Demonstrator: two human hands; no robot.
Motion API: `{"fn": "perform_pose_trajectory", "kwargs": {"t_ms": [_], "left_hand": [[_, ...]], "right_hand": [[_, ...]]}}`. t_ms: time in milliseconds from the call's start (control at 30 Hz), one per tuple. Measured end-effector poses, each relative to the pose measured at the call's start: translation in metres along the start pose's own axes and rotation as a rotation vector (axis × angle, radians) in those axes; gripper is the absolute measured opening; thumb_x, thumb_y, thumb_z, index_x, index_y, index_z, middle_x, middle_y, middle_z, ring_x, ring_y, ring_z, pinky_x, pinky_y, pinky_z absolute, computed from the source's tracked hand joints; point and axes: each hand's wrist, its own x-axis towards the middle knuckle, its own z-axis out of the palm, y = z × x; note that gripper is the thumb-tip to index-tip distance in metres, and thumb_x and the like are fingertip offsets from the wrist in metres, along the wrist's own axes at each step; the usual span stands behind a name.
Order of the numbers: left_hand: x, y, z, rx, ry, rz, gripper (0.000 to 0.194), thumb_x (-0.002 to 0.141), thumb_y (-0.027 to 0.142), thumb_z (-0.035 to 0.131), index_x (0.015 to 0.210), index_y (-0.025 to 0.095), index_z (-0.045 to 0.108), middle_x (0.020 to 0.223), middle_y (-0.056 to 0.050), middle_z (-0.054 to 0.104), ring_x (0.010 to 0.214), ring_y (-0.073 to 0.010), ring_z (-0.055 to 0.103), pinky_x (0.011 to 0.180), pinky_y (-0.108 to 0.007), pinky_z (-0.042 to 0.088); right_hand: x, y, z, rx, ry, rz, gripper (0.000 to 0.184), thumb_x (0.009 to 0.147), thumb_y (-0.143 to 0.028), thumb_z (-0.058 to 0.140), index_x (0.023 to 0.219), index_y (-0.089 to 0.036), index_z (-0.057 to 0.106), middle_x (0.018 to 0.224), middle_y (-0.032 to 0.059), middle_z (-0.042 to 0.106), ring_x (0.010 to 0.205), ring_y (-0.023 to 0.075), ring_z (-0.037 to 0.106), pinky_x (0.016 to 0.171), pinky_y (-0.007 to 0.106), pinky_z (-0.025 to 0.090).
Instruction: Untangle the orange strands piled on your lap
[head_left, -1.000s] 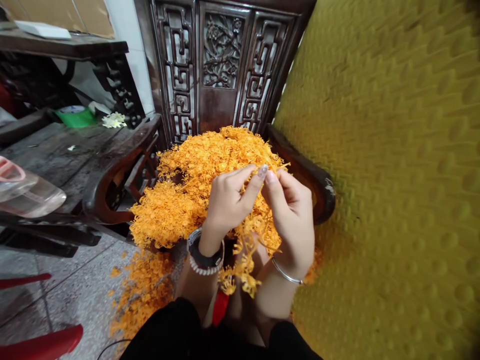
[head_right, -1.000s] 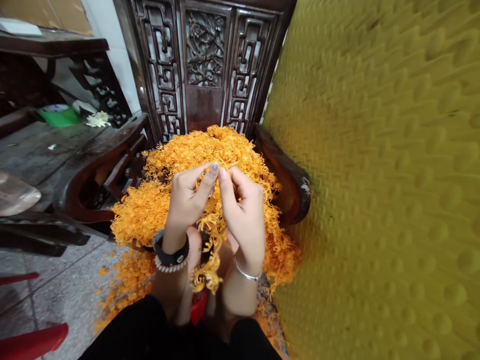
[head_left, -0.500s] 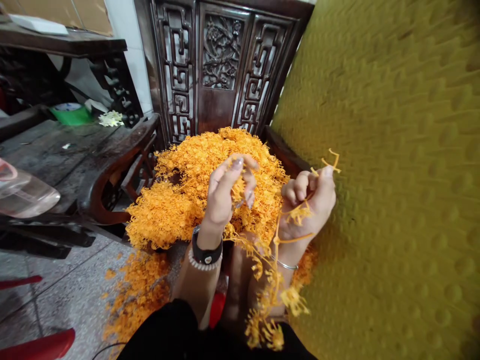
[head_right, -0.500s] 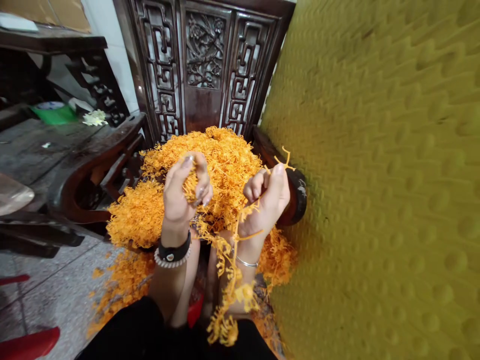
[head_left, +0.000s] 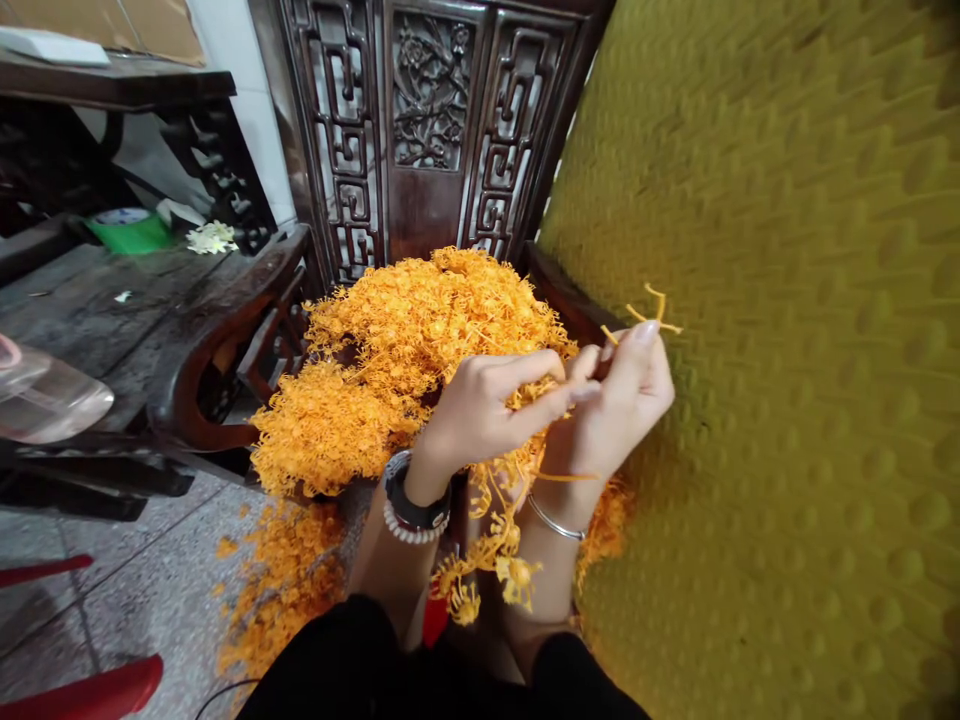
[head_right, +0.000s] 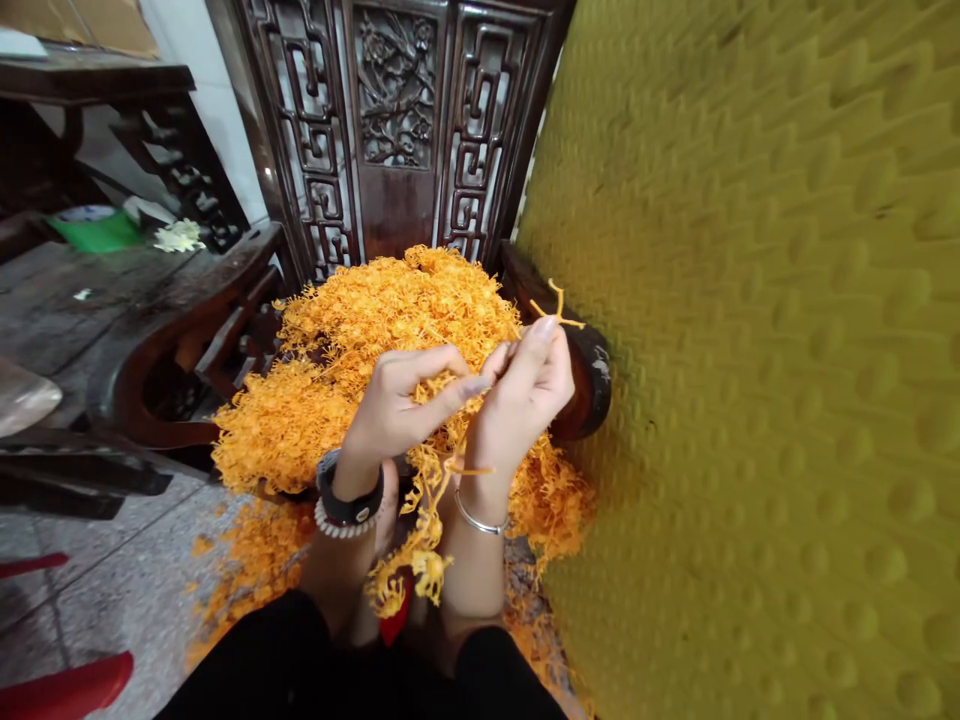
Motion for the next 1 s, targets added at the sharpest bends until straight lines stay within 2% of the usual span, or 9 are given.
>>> {"fn": "perform_pose_trajectory", "kwargs": {"t_ms": [100, 200, 300, 367, 433, 500, 667, 867, 1000], "left_hand": [[0.001, 0.002, 0.009, -0.302, 0.037, -0.050, 0.030, 0.087, 0.039, 0.049, 0.065, 0.019, 0.054, 0.055, 0.005, 0.044, 0.048, -0.0064, 0.040, 0.048, -0.022, 0.034], [0.001, 0.002, 0.019, -0.531, 0.057, -0.150, 0.036, 0.085, 0.044, 0.051, 0.060, 0.018, 0.049, 0.053, 0.004, 0.042, 0.045, -0.0060, 0.038, 0.044, -0.023, 0.032], [0.003, -0.002, 0.022, -0.697, 0.097, -0.255, 0.039, 0.082, 0.048, 0.055, 0.059, 0.019, 0.044, 0.048, 0.006, 0.036, 0.039, -0.0052, 0.033, 0.039, -0.022, 0.029], [0.005, -0.008, 0.016, -0.835, 0.194, -0.309, 0.042, 0.083, 0.052, 0.050, 0.059, 0.020, 0.037, 0.044, 0.008, 0.025, 0.034, -0.0045, 0.023, 0.033, -0.021, 0.024], [0.006, -0.014, 0.007, -0.966, 0.297, -0.315, 0.043, 0.086, 0.052, 0.044, 0.059, 0.020, 0.030, 0.044, 0.009, 0.015, 0.031, -0.0042, 0.014, 0.029, -0.019, 0.018], [0.007, -0.018, -0.004, -1.032, 0.320, -0.278, 0.040, 0.087, 0.047, 0.044, 0.060, 0.020, 0.032, 0.043, 0.009, 0.018, 0.030, -0.0035, 0.016, 0.029, -0.017, 0.019], [0.002, -0.015, -0.016, -0.721, 0.160, -0.323, 0.020, 0.083, 0.038, 0.055, 0.087, 0.018, 0.060, 0.062, 0.002, 0.056, 0.044, -0.0045, 0.049, 0.036, -0.014, 0.032], [-0.002, -0.016, -0.023, -0.501, -0.152, -0.312, 0.021, 0.082, 0.036, 0.057, 0.083, 0.018, 0.068, 0.060, 0.002, 0.057, 0.052, -0.0065, 0.052, 0.049, -0.018, 0.041], [0.000, -0.014, -0.026, -0.277, -0.520, -0.371, 0.027, 0.079, 0.040, 0.059, 0.083, 0.016, 0.069, 0.068, -0.001, 0.064, 0.058, -0.0088, 0.054, 0.059, -0.022, 0.043]], "right_hand": [[0.000, -0.006, -0.004, -0.023, -0.197, 0.189, 0.033, 0.087, -0.044, 0.043, 0.062, -0.023, 0.035, 0.044, -0.0082, 0.022, 0.032, 0.0064, 0.016, 0.034, 0.025, 0.014], [0.001, -0.011, -0.007, 0.014, -0.313, 0.296, 0.033, 0.089, -0.049, 0.036, 0.065, -0.025, 0.033, 0.036, -0.0106, 0.018, 0.026, 0.0075, 0.010, 0.030, 0.026, 0.015], [0.006, -0.010, -0.012, 0.174, -0.365, 0.344, 0.033, 0.089, -0.048, 0.037, 0.066, -0.025, 0.032, 0.035, -0.0123, 0.016, 0.025, 0.0074, 0.005, 0.027, 0.025, 0.013], [0.012, -0.006, -0.017, 0.341, -0.377, 0.409, 0.031, 0.090, -0.042, 0.039, 0.066, -0.025, 0.032, 0.035, -0.0132, 0.010, 0.028, 0.0072, -0.001, 0.026, 0.023, 0.008], [0.018, 0.001, -0.021, 0.549, -0.348, 0.461, 0.030, 0.094, -0.035, 0.034, 0.066, -0.022, 0.033, 0.037, -0.0132, 0.006, 0.031, 0.0067, -0.002, 0.027, 0.020, 0.009], [0.022, 0.008, -0.023, 0.748, -0.292, 0.479, 0.033, 0.097, -0.030, 0.025, 0.068, -0.020, 0.035, 0.039, -0.0125, 0.008, 0.031, 0.0053, 0.004, 0.029, 0.016, 0.014], [0.026, 0.020, -0.022, 1.026, -0.218, 0.424, 0.036, 0.098, -0.028, 0.020, 0.065, -0.018, 0.031, 0.042, -0.0108, 0.014, 0.033, 0.0032, 0.021, 0.035, 0.015, 0.021], [0.027, 0.015, -0.023, 1.053, -0.205, 0.293, 0.036, 0.098, -0.029, 0.020, 0.065, -0.018, 0.030, 0.044, -0.0100, 0.015, 0.035, 0.0036, 0.022, 0.038, 0.015, 0.024], [0.031, 0.016, -0.026, 1.026, -0.088, 0.252, 0.037, 0.098, -0.028, 0.021, 0.061, -0.019, 0.023, 0.043, -0.0097, 0.017, 0.035, 0.0030, 0.022, 0.038, 0.016, 0.023]]}}
